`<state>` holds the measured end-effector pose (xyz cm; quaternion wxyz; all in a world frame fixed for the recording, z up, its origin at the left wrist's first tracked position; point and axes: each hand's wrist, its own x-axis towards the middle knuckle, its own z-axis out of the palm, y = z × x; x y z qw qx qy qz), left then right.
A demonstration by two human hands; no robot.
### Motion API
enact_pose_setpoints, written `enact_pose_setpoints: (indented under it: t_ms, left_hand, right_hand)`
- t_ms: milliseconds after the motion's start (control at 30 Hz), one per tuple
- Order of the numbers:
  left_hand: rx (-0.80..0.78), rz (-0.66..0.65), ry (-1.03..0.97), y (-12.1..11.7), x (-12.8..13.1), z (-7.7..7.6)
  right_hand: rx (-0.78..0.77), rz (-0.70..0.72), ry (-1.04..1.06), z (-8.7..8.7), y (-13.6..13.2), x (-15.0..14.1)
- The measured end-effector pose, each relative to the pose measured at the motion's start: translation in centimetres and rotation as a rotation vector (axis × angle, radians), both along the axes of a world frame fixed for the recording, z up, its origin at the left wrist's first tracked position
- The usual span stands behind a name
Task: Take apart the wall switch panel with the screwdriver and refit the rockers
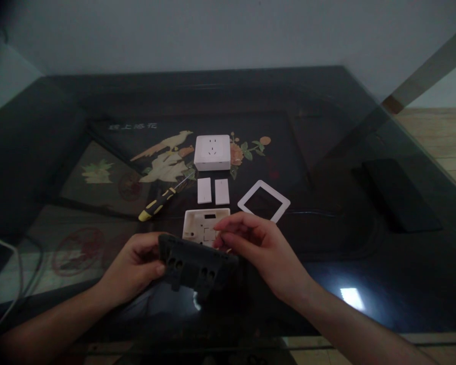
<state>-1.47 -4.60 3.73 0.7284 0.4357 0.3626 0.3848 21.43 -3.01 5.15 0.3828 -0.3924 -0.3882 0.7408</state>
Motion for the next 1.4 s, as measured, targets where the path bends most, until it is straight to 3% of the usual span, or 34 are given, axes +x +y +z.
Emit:
enact_pose_setpoints:
  t_ms: [200, 333, 433, 567, 800, 1000, 1233, 1367, 1400]
  left_hand:
    - [-0.15, 0.153, -0.117, 0.2, 0.2, -0.1]
    - [-0.158, 0.197, -0.109, 0.3, 0.5, 0.1]
    - [-0.134, 0.198, -0.058, 0.2, 0.4, 0.1]
    - [-0.041, 0.195, 0.023, -0.1, -0.2, -0.1]
    - [-0.016, 0.129, 0.047, 0.2, 0.0, 0.6]
    - [0.22, 0.173, 0.266, 0.2, -0.1, 1.1]
    - [0.796, 0.121, 0.54, 1.2, -1.2, 0.4]
    - [1.04, 0.221, 0.94, 3.9, -2.4, -0.6]
    - [1.087, 0.189, 1.081, 4.6, -2.6, -0.8]
  right_hand:
    - [-0.078, 0.105, 0.093, -1.4, -0.4, -0.3]
    - [0.063, 0.156, 0.075, -1.2, -0.6, -0.5]
    - [0.139, 0.204, -0.068, -0.3, -0.3, -0.6]
    - [0.079, 0.162, -0.168, -0.4, -0.3, -0.6]
    - [-0.11, 0.053, 0.033, -1.3, -0.6, -0.9]
    - [-0.153, 0.054, 0.082, -0.7, -0.8, -1.0]
    - [-0.218, 0.093, 0.192, -1.0, -0.9, -0.7]
    - [-0.197, 0.008, 0.113, -0.7, -0.4, -0.4]
    - [-0.19, -0.016, 0.097, -0.6, -0.2, -0.3]
